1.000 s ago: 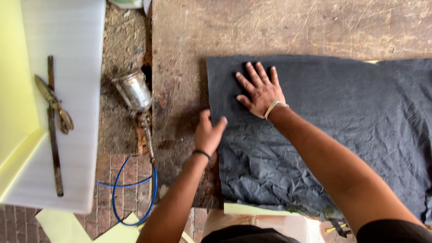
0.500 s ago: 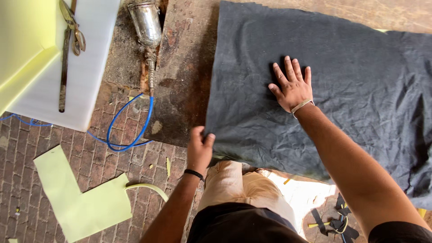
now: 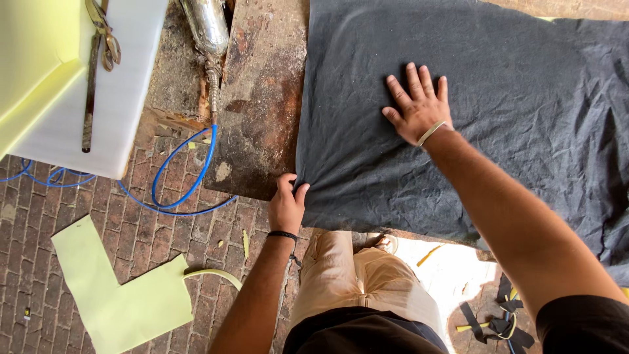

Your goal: The person smooths a dark sheet of fabric on a workbench, sprays adhesive onto a yellow foam sheet, and places the fabric over the foam. They then use shears to trim the fabric edges around the foam, leaving a covered piece.

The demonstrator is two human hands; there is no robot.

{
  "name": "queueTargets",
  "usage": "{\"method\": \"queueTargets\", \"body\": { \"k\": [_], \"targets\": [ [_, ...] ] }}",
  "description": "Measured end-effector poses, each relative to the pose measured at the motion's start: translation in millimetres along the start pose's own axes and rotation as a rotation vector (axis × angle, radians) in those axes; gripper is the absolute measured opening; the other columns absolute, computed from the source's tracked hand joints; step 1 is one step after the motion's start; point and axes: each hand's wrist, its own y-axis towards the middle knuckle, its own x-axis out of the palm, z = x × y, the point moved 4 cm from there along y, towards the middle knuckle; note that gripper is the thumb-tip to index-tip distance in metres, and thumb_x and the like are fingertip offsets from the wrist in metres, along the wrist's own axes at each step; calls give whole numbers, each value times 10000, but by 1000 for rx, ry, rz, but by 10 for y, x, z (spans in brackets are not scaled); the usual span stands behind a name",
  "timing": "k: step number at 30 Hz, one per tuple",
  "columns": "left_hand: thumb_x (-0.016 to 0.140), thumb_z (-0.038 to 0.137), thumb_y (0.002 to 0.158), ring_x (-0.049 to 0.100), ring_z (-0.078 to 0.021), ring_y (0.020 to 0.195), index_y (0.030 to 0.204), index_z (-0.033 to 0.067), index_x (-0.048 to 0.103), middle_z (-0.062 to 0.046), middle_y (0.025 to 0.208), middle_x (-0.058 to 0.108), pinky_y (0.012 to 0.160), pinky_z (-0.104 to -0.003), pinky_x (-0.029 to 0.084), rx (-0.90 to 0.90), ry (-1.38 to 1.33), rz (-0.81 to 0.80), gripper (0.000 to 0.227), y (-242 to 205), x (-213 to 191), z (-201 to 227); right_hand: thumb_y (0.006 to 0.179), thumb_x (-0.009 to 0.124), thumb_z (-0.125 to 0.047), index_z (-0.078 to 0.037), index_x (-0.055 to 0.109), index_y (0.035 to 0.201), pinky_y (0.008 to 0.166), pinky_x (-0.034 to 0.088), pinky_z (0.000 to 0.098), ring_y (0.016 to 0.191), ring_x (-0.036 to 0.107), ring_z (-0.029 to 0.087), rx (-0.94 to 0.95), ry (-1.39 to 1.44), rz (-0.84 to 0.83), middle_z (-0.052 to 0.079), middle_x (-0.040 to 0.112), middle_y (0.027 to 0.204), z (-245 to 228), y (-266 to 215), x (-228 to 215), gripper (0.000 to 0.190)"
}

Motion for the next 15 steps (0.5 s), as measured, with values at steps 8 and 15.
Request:
{"method": "queueTargets", "body": {
  "k": [8,15],
  "targets": [
    [802,299,854,712,-354,876,1257,131,558,-124,948,716,717,-466,552,-169,-30,-117,501,111,-127,77,964,428,-633,-323,208,1631,1223,13,585,1547,13,293,-370,-11,-288,58,65,1683,-1674,-651,244,768],
    [711,309,946,441,-410,1417,1435,76,529,-201,1515,499,1172,-537,360,448,101,-81,572,885,-132,889,935,668,-230,-84,787,1064,733,570,350,815,722,234,268,964,144,84,733,946,-870,-1960,604,228]
  ]
}}
